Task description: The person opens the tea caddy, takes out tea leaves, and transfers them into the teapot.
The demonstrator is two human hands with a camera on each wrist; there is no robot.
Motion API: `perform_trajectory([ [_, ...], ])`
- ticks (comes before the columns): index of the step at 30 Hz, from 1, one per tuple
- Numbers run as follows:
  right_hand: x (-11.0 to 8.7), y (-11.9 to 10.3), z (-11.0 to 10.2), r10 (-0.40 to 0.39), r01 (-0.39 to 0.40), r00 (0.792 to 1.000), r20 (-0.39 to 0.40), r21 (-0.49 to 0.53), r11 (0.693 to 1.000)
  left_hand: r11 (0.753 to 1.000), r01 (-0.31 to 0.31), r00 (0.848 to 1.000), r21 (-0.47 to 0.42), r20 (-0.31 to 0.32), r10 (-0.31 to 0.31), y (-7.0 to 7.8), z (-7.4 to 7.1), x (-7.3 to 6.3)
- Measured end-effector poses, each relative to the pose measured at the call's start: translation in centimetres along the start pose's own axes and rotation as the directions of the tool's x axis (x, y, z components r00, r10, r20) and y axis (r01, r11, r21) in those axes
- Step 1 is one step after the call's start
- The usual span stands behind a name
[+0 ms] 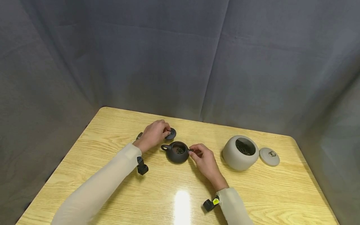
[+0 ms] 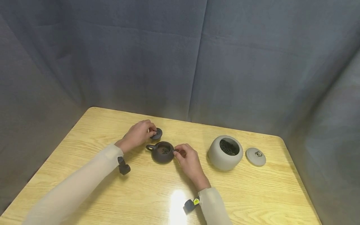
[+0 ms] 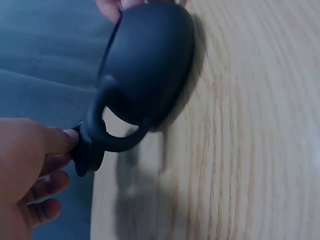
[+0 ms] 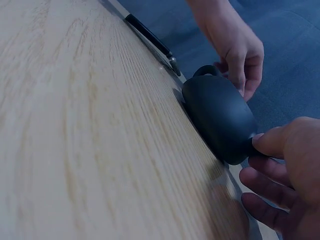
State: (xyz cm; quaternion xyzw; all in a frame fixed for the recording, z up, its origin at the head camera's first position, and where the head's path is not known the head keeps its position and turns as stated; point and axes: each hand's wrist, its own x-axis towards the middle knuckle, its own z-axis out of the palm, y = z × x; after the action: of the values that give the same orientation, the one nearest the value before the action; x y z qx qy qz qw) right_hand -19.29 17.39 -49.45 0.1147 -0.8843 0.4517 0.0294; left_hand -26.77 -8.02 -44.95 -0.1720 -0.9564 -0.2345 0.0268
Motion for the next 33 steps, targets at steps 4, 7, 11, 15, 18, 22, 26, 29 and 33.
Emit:
perform_trajectory([
  [4,0.0,0.1,-0.1,0.001,-0.001,1.000,0.003,0.000,1.000,1.000,-0.031,1.000,-0.006,0.007,0.031,1.0,-0.9,-1.3],
  [7,0.0,0.1,-0.2,0.005,-0.005,1.000,0.004,0.003,1.000,0.998,-0.067,0.998,0.009,0.008,0.067,1.7,-1.3,-2.1],
  [11,0.0,0.0,-0.2,0.014,-0.014,1.000,0.003,0.001,1.000,0.992,-0.124,0.992,0.038,-0.005,0.124,2.6,-1.6,-2.9],
  [15,0.0,0.0,-0.3,0.018,-0.018,1.000,0.001,0.005,1.000,0.983,-0.171,0.985,0.060,-0.001,0.171,3.3,-1.7,-3.5],
  [18,0.0,0.0,-0.3,0.022,-0.022,1.000,-0.001,0.007,1.000,0.977,-0.205,0.979,0.066,0.016,0.204,4.0,-1.6,-3.8],
  [22,0.0,-0.1,-0.3,0.025,-0.025,1.000,0.000,0.009,1.000,0.968,-0.240,0.971,0.070,0.037,0.238,4.7,-1.3,-4.0],
  [26,0.0,0.0,-0.2,0.020,-0.020,1.000,0.002,0.014,1.000,0.965,-0.254,0.967,0.072,0.055,0.250,5.0,-0.8,-4.0],
  [29,0.0,0.0,-0.2,0.017,-0.017,1.000,0.002,0.015,1.000,0.965,-0.254,0.966,0.070,0.063,0.250,5.2,-0.5,-3.9],
  [33,0.0,-0.1,-0.3,0.015,-0.015,1.000,0.002,0.011,1.000,0.964,-0.256,0.966,0.073,0.062,0.252,5.3,-0.2,-3.7],
])
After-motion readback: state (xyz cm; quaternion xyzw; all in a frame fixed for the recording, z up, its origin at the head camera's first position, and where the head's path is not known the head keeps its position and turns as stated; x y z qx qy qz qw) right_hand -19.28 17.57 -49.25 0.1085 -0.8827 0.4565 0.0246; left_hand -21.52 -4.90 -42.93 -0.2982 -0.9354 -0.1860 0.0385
